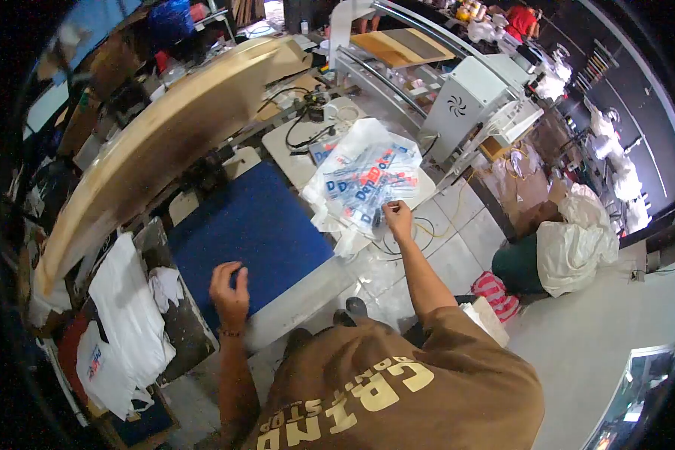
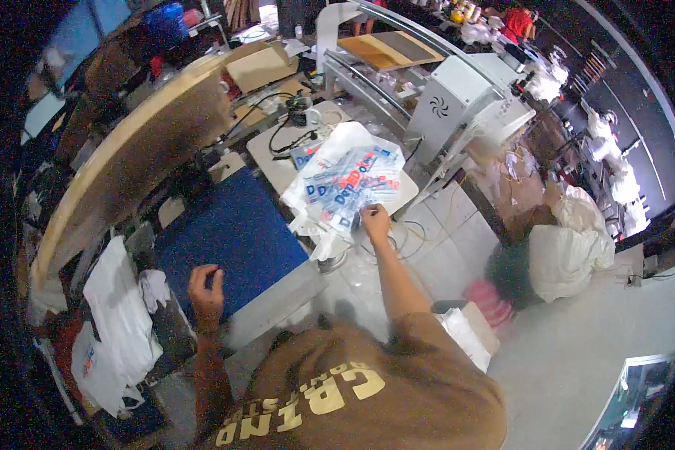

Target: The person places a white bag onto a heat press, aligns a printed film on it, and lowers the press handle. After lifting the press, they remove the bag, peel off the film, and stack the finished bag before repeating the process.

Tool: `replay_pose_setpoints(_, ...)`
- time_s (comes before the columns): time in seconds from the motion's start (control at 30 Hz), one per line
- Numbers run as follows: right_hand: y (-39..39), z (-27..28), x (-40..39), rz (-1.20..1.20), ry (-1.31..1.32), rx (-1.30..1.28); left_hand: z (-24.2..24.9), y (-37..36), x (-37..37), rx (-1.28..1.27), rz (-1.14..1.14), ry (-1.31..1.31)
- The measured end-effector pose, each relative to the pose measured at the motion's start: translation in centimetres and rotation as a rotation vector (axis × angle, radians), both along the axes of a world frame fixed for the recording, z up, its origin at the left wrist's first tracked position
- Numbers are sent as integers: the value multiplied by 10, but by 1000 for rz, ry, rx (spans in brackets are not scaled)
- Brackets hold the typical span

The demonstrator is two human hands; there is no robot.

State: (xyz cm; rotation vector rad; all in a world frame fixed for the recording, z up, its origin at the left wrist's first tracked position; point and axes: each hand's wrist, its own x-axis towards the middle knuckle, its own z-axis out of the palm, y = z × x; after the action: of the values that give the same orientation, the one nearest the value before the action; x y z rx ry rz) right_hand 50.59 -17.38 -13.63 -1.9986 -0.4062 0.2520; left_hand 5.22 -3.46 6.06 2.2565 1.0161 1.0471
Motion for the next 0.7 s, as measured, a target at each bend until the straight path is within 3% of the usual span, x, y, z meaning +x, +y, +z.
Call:
replay_pose_setpoints(0.07,-10,8,-4,-13,32,48,5,-9,63,-196,-140,-85)
replay_pose_setpoints(0.17,-15,14,-2,-68,438,300,-16,-4,162,-260,-414,23)
replay_pose_setpoints(0.27,-14,-3,0,-128,382,212,-55,17,261,-175,-601,206)
replay_pose_setpoints(0.3,-13,-7,0,-159,365,201,-83,31,291,60,-615,316)
replay_pose_setpoints(0.4,-16,-9,9,-126,166,38,-110,57,365,157,-521,390)
replay_pose_setpoints(0.43,-18,-5,14,-91,242,46,-111,64,381,159,-530,393)
replay_pose_setpoints(0.5,-16,1,17,-103,276,91,-103,68,403,-65,-457,648)
replay_pose_setpoints(0.6,-13,2,21,-110,372,193,-86,65,417,-178,-409,881)
replay_pose_setpoints(0.7,-11,9,24,-128,475,195,-92,68,424,-224,-317,898)
